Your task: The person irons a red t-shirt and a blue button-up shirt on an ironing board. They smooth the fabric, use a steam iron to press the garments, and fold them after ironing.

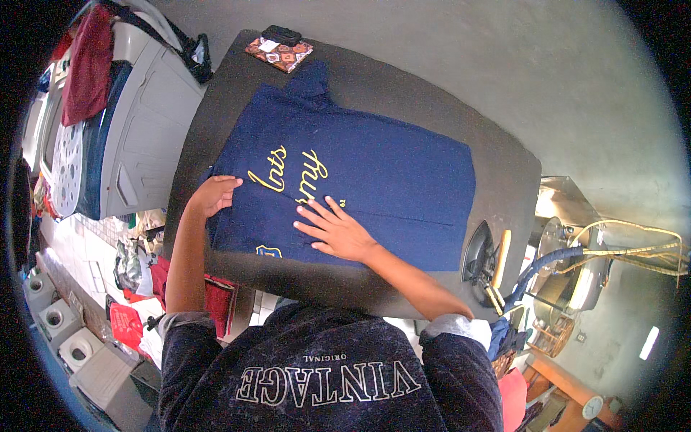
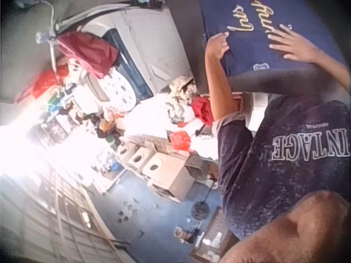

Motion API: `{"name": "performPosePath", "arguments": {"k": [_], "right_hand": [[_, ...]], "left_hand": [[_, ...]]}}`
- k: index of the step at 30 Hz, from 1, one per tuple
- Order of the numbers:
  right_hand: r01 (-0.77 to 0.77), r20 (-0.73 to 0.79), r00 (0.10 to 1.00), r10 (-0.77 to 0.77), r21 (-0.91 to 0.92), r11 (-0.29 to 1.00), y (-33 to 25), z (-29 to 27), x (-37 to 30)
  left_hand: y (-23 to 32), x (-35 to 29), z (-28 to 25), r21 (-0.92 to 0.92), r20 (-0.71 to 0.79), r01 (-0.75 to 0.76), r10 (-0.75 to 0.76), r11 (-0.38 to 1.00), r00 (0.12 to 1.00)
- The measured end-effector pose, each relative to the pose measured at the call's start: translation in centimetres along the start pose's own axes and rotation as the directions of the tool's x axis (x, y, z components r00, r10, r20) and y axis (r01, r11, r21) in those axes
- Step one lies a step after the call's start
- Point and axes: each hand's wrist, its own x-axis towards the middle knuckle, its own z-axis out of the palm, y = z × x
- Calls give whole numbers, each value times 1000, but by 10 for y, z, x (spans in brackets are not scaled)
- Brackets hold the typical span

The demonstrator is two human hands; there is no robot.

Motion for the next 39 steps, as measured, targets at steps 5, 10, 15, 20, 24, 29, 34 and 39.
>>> {"name": "performPosePath", "arguments": {"k": [5, 10, 15, 20, 24, 29, 34, 39], "right_hand": [[-147, 26, 989, 145, 63, 987, 22, -16, -41], [-573, -410, 746, 525, 7, 820, 134, -58, -89], [-826, -464, 557, 689, -221, 519, 267, -58, -155], [-794, -403, 604, 688, -232, 562, 253, -105, -155], [-753, -474, 611, 634, -102, 650, 194, -136, -185], [-815, -307, 526, 793, 86, 574, 102, -122, -237], [-833, -120, 553, 825, -79, 547, 46, -85, -245], [-701, -42, 516, 855, 553, 450, 30, -72, -123]], "left_hand": [[21, -16, 16, 333, -233, 5, 77, 943, 969], [64, 27, 18, 843, -154, -395, 867, 366, 474], [117, 156, -13, 735, -199, -359, 689, 575, 697], [160, 125, -14, 513, 3, -188, 217, 838, 976], [163, 46, -7, 489, 63, -363, 383, 793, 922], [101, -40, -32, 683, 336, -556, 473, 474, 815], [-1, -61, -31, 740, 192, -425, 441, 522, 877], [-12, -52, -7, 697, -54, -302, 468, 650, 882]]}}
